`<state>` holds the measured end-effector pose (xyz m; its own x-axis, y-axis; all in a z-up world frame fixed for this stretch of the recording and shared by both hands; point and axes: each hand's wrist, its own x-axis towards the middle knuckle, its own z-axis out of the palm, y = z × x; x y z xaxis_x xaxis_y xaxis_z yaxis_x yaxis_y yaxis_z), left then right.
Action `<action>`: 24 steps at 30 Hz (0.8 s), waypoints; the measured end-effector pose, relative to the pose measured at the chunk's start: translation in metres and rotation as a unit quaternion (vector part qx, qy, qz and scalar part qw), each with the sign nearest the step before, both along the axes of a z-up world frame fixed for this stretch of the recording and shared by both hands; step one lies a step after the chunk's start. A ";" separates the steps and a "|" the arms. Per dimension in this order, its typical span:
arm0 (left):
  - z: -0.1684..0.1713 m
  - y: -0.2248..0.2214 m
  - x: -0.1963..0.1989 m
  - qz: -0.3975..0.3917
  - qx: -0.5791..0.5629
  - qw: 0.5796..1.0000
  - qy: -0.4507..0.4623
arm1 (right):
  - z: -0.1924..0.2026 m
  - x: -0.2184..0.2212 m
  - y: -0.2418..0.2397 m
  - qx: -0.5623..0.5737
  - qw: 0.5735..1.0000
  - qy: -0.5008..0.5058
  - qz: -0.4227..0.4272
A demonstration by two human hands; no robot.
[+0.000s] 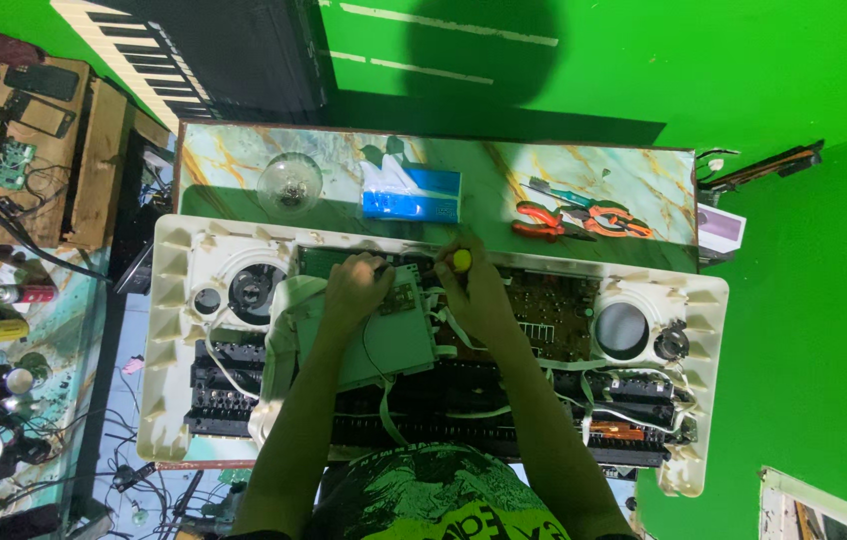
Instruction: The person uses a screwdriver to loosen and remove screws from an internal component plate within an electronic keyboard, then detaches a ribbon cable and wires from the circuitry.
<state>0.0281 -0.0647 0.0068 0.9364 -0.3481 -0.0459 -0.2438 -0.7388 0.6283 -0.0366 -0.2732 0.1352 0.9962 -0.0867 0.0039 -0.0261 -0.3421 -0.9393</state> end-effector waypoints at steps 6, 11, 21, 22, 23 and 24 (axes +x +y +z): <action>-0.012 0.001 -0.001 0.005 -0.023 0.999 -0.033 | 0.005 -0.002 0.005 -0.046 0.998 0.035 -0.016; -0.021 0.002 -0.001 0.000 -0.020 0.999 -0.025 | 0.009 -0.004 0.005 -0.032 0.999 0.018 -0.021; -0.030 0.003 0.002 -0.037 -0.020 0.999 -0.031 | 0.009 -0.004 0.006 -0.058 0.998 -0.007 -0.028; -0.030 0.003 0.002 -0.040 -0.023 0.998 -0.042 | 0.009 -0.004 0.006 -0.054 0.998 -0.008 -0.028; -0.030 0.003 0.001 -0.039 -0.026 0.998 -0.032 | 0.009 -0.005 0.007 -0.049 0.998 -0.009 -0.029; -0.028 0.004 0.002 -0.038 -0.028 0.999 -0.023 | 0.009 -0.004 0.007 -0.045 0.998 -0.010 -0.030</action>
